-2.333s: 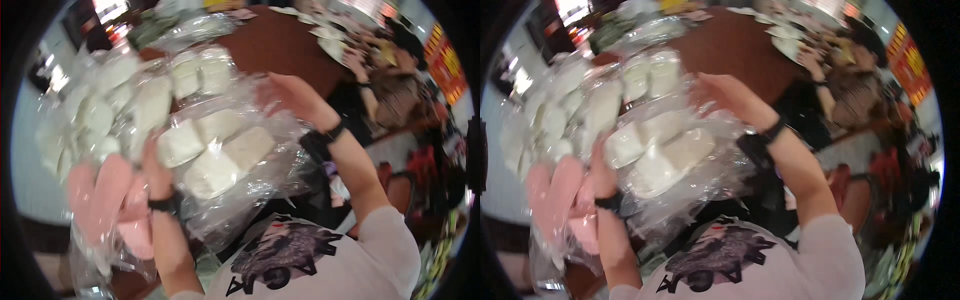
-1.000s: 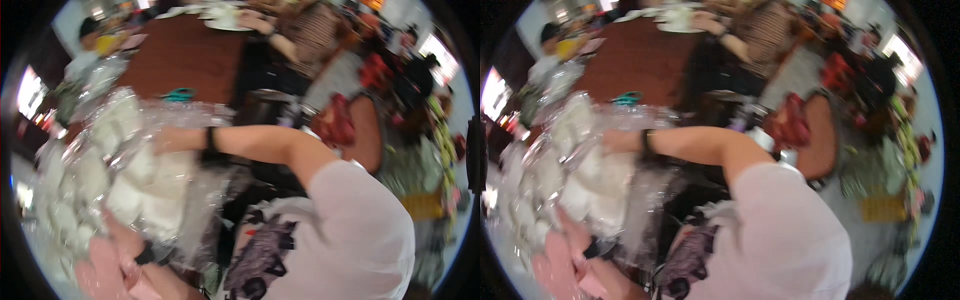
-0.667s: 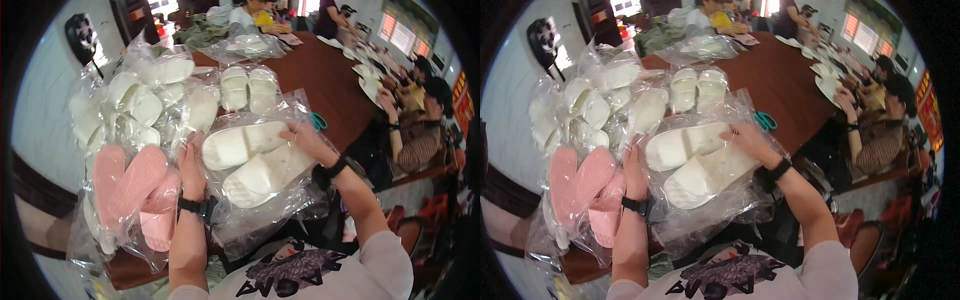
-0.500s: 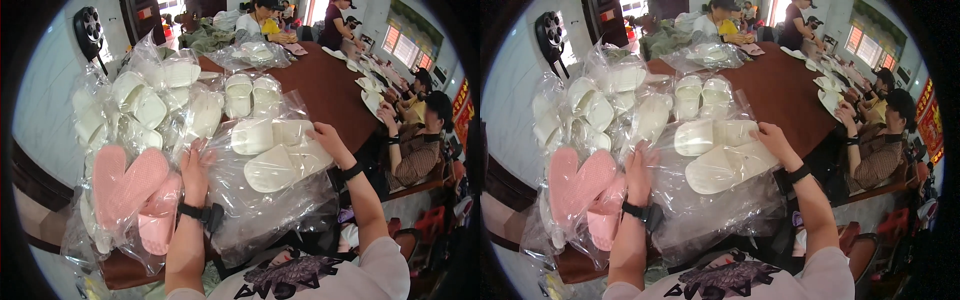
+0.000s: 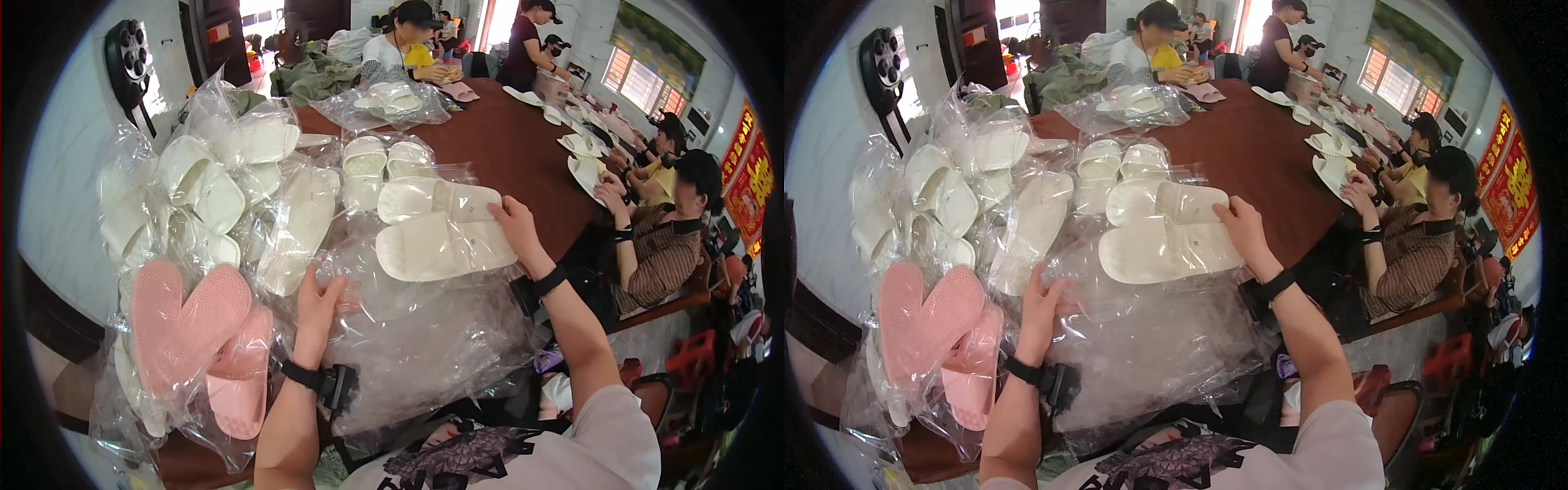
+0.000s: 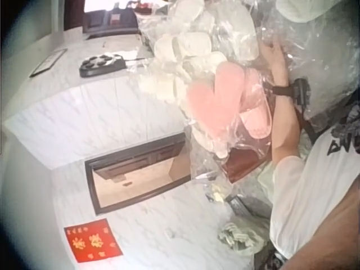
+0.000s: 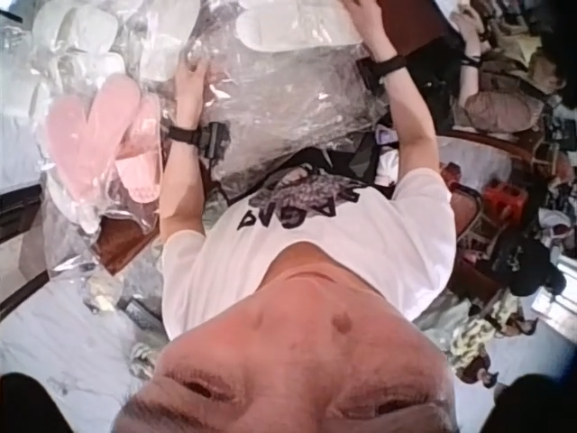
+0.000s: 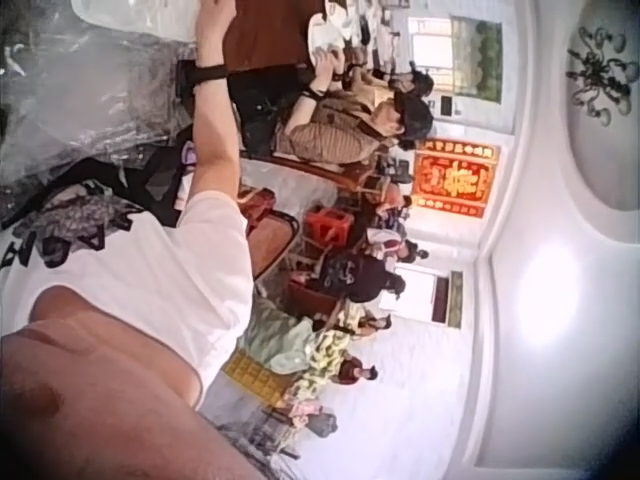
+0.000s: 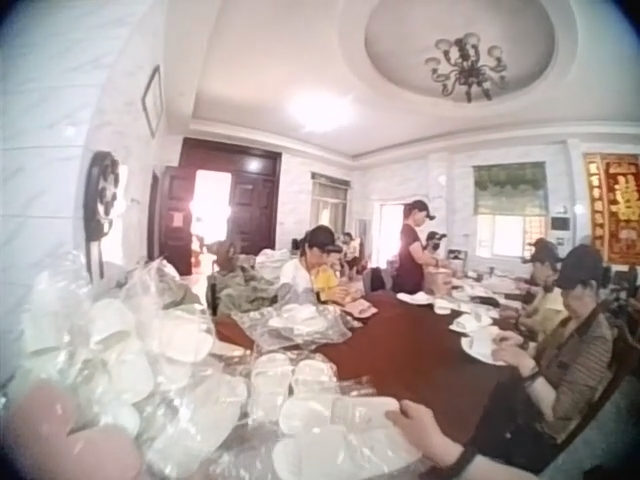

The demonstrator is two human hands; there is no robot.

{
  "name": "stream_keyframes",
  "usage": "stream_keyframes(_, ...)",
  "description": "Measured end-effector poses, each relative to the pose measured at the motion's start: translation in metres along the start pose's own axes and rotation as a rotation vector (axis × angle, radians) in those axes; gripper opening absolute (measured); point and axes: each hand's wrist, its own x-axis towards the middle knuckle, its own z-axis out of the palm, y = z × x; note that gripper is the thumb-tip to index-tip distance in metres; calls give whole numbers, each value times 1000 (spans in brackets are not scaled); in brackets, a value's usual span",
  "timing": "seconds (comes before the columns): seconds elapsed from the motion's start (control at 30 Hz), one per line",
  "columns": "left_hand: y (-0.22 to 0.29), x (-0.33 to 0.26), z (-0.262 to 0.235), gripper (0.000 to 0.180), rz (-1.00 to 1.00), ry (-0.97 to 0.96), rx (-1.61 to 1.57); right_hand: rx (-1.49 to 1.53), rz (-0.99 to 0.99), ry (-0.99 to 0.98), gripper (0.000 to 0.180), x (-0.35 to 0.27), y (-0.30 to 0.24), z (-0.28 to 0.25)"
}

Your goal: The recorder is packaging pairs of white and pink slippers into plastic bags.

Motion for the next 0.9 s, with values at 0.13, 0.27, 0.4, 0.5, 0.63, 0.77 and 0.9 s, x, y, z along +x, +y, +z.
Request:
stream_keyframes(0.13,-1,7,-26,51,79,93,-14,-74,-112,-46,30,1,-6,-17)
stream_keyframes(0.27,16,1,-20,45,114,88,-40,28,-116,-175,27,13,12,-61)
stream_keyframes(0.4,30,-11,-19,45,182,218,70,88,-88,-187,25,38,40,-100)
stream_keyframes(0.5,38,-10,-30,44,203,298,61,214,-71,-115,26,50,54,-123)
stream_keyframes(0.63,32,-5,-23,43,169,268,85,22,22,121,32,95,117,-158)
stream_keyframes(0.77,32,-7,-12,45,164,201,62,-507,-140,581,53,93,125,-142)
stream_keyframes(0.9,39,-19,-16,47,114,238,103,78,-371,127,43,-12,5,-60)
